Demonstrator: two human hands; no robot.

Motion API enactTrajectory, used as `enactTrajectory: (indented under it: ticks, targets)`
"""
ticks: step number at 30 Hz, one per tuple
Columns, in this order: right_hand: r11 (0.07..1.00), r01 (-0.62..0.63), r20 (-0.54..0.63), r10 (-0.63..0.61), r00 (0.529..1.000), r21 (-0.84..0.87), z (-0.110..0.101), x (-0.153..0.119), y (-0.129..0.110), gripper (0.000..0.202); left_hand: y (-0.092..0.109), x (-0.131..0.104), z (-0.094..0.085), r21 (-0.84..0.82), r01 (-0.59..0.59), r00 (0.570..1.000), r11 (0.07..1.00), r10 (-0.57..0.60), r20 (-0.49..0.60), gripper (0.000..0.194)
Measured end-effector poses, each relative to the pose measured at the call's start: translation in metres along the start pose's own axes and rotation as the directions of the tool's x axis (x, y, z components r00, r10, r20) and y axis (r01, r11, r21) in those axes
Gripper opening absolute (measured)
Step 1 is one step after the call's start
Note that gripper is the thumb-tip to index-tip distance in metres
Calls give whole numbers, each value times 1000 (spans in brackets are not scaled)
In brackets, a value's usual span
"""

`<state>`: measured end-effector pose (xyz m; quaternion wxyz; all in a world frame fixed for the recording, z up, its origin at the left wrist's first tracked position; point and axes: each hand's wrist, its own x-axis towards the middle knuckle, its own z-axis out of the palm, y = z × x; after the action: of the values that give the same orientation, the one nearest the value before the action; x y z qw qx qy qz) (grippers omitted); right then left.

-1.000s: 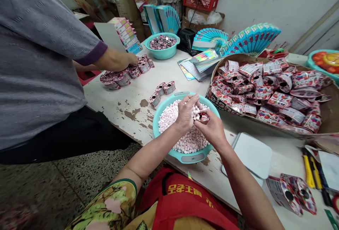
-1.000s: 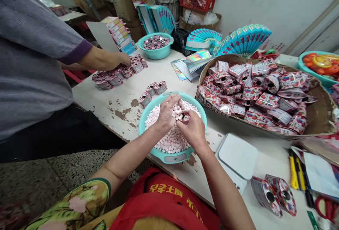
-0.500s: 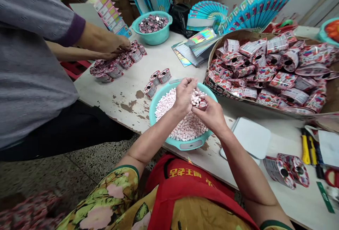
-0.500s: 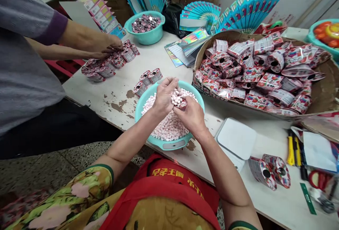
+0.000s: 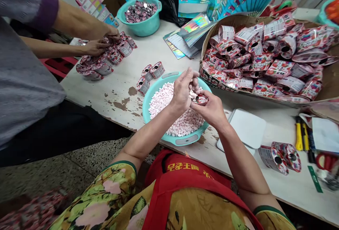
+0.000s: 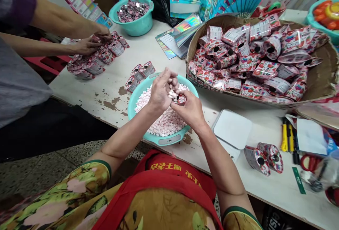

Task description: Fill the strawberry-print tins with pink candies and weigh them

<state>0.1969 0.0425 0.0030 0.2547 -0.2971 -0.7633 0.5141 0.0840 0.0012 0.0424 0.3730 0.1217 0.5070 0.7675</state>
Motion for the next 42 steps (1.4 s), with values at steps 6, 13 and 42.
enactTrajectory:
  ticks: [6, 13, 42]
  targets:
    - [998, 9, -26, -7, 1000, 69, 2, -3, -4, 36, 9, -10, 11, 21, 58, 998, 998, -59, 37, 46]
    - [969, -42, -64, 59, 996, 242, -25, -28, 1, 46, 17, 9, -22, 290, -120, 992, 950, 122, 10, 39]
    - [933, -307, -429, 203, 880, -187, -261, 146, 132, 29, -26, 18, -76, 411, 411, 908, 814, -405, -106, 23]
